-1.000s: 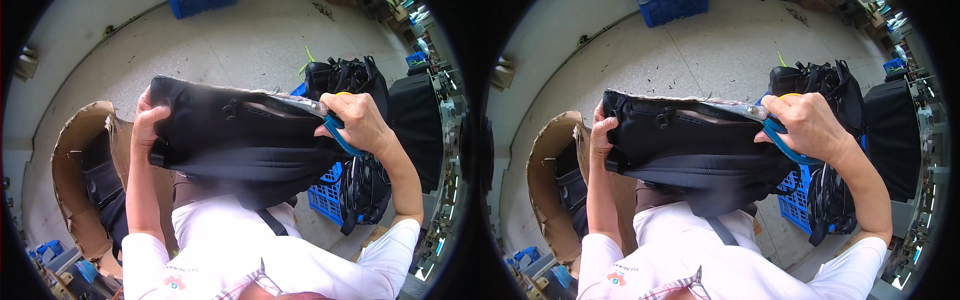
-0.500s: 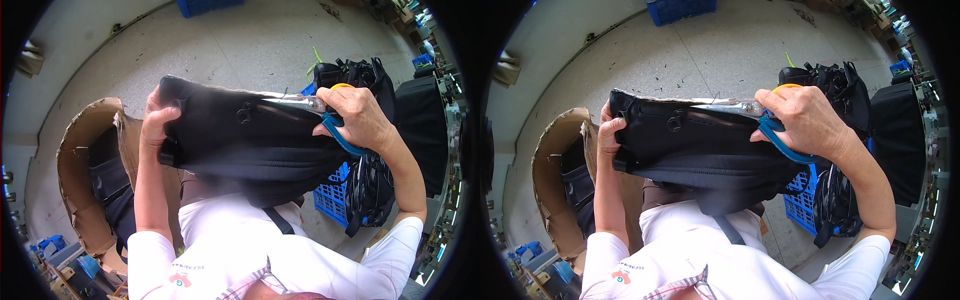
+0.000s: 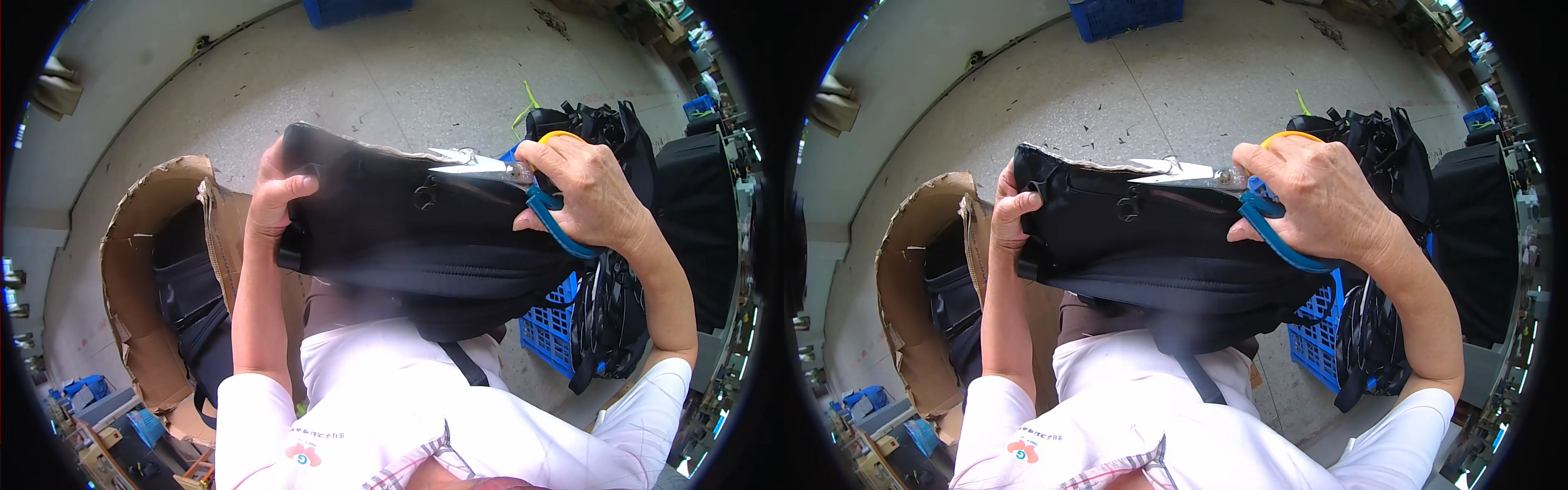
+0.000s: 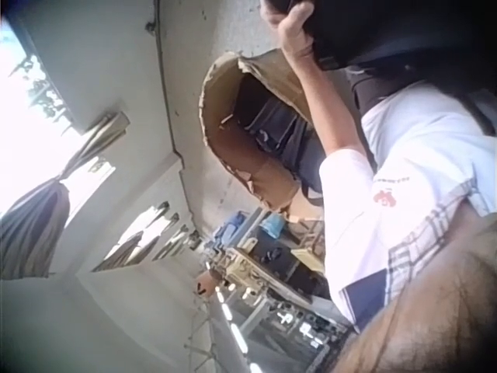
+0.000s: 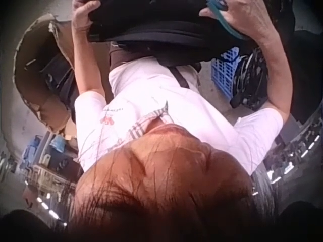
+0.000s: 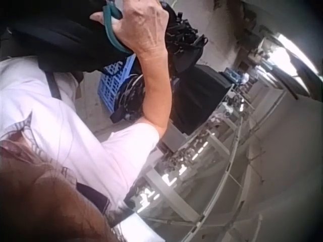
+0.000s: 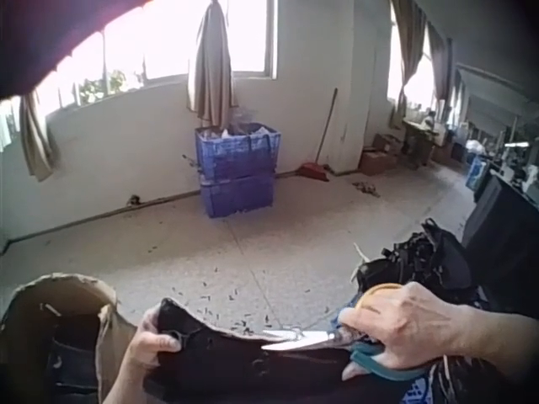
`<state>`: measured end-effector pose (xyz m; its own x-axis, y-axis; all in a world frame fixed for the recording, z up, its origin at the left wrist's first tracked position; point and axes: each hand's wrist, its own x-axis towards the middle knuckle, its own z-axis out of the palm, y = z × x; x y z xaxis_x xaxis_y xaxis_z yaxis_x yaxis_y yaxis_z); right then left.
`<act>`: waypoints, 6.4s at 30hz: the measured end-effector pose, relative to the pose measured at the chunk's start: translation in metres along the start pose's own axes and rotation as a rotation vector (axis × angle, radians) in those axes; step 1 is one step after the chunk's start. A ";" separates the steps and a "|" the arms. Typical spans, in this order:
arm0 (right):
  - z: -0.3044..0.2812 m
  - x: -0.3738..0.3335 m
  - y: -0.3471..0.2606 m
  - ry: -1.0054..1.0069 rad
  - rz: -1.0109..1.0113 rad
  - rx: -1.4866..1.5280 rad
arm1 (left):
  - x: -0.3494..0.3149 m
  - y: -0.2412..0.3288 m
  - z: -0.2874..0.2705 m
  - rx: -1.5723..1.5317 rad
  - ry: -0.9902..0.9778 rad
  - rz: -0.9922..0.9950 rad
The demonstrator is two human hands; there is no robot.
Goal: Trimming excess material and loose threads from black backpacks using scissors.
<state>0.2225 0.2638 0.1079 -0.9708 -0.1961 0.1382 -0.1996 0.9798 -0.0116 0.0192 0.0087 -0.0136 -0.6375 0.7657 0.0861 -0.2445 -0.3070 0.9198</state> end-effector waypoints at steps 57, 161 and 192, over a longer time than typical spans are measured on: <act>0.014 0.019 -0.016 0.071 -0.162 0.167 | -0.018 0.008 0.039 -0.066 -0.033 0.131; -0.054 0.068 0.033 0.476 0.088 0.714 | -0.291 0.218 -0.104 0.394 0.674 0.710; 0.146 -0.318 -0.014 0.687 1.908 0.437 | -0.061 0.004 -0.124 1.393 0.416 0.086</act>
<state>0.5148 0.3072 -0.0802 0.2237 0.9725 -0.0654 0.6610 -0.2007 -0.7231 -0.0342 -0.1094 -0.0624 -0.8339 0.4832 0.2669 0.5425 0.6286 0.5573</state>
